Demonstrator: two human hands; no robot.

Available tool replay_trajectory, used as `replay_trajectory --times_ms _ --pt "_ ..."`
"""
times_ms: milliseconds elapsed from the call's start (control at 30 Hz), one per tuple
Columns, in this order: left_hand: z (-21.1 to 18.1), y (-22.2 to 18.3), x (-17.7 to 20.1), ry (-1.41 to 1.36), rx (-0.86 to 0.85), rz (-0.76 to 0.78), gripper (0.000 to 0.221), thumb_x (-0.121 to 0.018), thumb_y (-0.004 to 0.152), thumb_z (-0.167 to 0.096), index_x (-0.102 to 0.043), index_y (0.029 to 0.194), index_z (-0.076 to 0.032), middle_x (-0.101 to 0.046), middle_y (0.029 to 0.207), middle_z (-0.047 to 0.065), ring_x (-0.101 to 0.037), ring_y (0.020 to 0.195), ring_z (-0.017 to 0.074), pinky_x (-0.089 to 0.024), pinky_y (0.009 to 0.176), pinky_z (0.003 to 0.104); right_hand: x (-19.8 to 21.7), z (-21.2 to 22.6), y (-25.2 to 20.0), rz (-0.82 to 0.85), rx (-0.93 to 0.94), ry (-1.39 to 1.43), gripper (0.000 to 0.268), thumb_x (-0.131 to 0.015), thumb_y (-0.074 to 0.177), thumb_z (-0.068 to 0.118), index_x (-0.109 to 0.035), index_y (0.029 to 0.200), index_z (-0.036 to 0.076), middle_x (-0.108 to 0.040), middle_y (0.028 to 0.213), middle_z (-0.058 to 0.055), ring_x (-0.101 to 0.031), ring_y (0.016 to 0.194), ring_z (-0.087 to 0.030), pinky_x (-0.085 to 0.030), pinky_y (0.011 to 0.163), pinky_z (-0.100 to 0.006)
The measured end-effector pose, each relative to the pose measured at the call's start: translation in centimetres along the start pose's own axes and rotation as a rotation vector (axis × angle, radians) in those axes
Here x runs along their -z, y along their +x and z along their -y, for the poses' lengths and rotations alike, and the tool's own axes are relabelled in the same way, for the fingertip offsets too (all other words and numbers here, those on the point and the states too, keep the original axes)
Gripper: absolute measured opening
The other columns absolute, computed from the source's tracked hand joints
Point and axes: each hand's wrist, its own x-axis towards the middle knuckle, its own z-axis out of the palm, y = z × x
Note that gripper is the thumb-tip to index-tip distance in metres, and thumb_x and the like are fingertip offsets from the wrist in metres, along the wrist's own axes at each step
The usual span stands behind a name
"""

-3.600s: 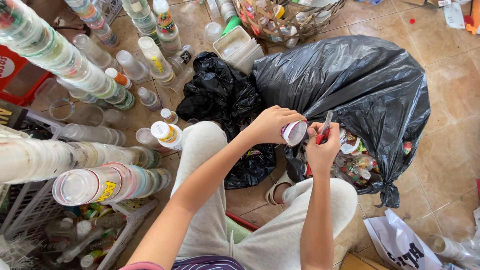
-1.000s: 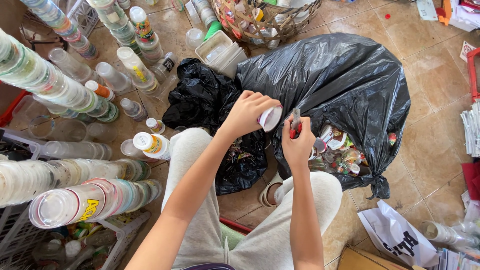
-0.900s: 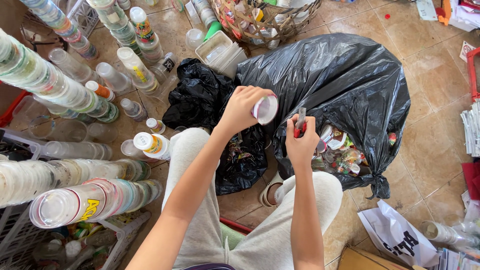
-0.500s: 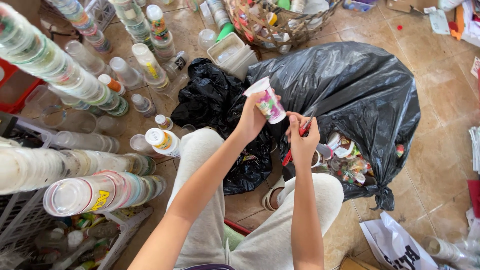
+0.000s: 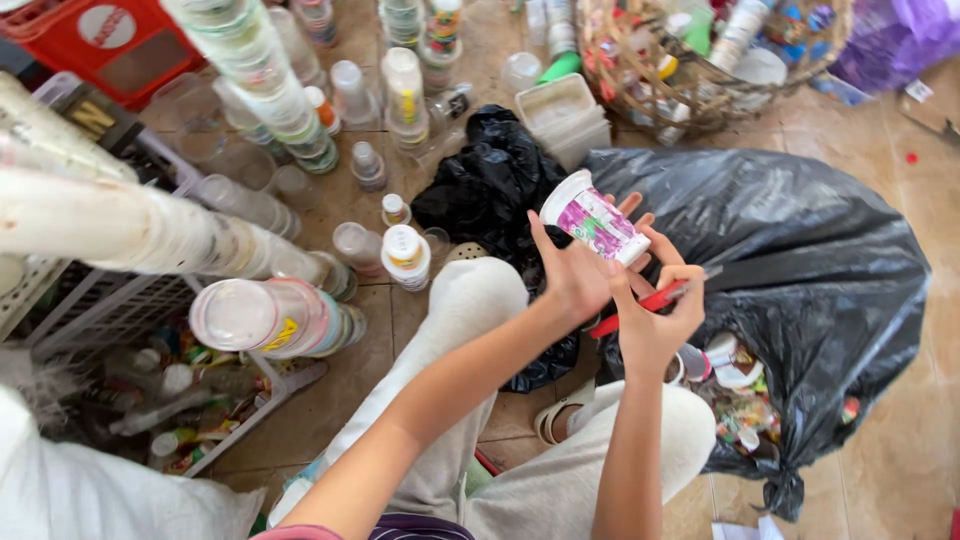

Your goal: Processing plastic cups for recycling by cutting off labels and sorting them into bags

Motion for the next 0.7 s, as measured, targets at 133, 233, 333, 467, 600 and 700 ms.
replay_trajectory --times_ms 133,233,333,467,600,700 --pt "2.2 1.8 4.4 -0.189 -0.052 -0.008 0.101 -0.035 0.089 -0.096 -0.036 0.157 -0.021 -0.036 0.163 0.011 -0.041 0.144 0.0369 -0.039 0.111 0.055 -4.9 6.1 1.7 0.18 0.034 -0.132 0.044 -0.084 0.078 -0.002 -0.041 0.079 0.006 -0.071 0.123 -0.022 -0.07 0.112 -0.026 -0.058 0.078 -0.026" --pt "2.8 2.6 6.4 -0.173 -0.042 -0.094 0.091 -0.038 0.091 -0.093 -0.044 0.146 -0.021 -0.046 0.152 0.01 -0.048 0.137 0.0342 -0.044 0.102 0.051 -8.8 4.9 1.3 0.394 0.185 -0.489 0.041 -0.093 0.075 0.029 -0.066 0.099 0.011 -0.075 0.108 -0.011 -0.073 0.102 -0.028 -0.06 0.081 -0.036" --pt "2.6 2.9 6.3 -0.16 -0.008 -0.232 0.078 -0.043 0.093 -0.089 -0.054 0.129 -0.021 -0.061 0.135 0.008 -0.058 0.127 0.0304 -0.052 0.089 0.044 -12.5 3.0 0.6 0.642 0.242 -0.47 0.05 -0.086 0.078 0.029 -0.066 0.124 0.025 -0.07 0.12 0.01 -0.068 0.11 -0.012 -0.057 0.083 -0.033" --pt "1.5 3.2 5.0 -0.179 -0.04 -0.274 0.072 -0.045 0.096 -0.08 -0.058 0.124 -0.014 -0.066 0.113 0.008 -0.064 0.11 0.0303 -0.053 0.081 0.042 -15.6 1.2 -1.2 0.833 0.248 -0.369 0.053 -0.082 0.078 0.008 -0.06 0.125 0.006 -0.067 0.117 -0.011 -0.068 0.111 -0.03 -0.058 0.091 -0.039" --pt "1.1 3.6 5.1 -0.175 -0.037 -0.3 0.068 -0.05 0.095 -0.077 -0.06 0.121 -0.015 -0.067 0.104 0.009 -0.067 0.099 0.0289 -0.053 0.076 0.041 -17.1 -3.3 -3.7 0.939 0.369 -0.511 0.044 -0.078 0.086 0.018 -0.057 0.122 0.005 -0.066 0.11 -0.013 -0.068 0.108 -0.029 -0.056 0.093 -0.037" --pt "1.3 3.7 5.2 -0.167 -0.031 -0.287 0.067 -0.05 0.097 -0.077 -0.06 0.12 -0.015 -0.066 0.101 0.009 -0.067 0.098 0.0286 -0.053 0.074 0.04 -17.4 -3.8 -3.1 0.969 0.414 -0.625 0.054 -0.082 0.079 0.018 -0.055 0.124 0.005 -0.067 0.115 -0.015 -0.068 0.113 -0.03 -0.055 0.097 -0.038"
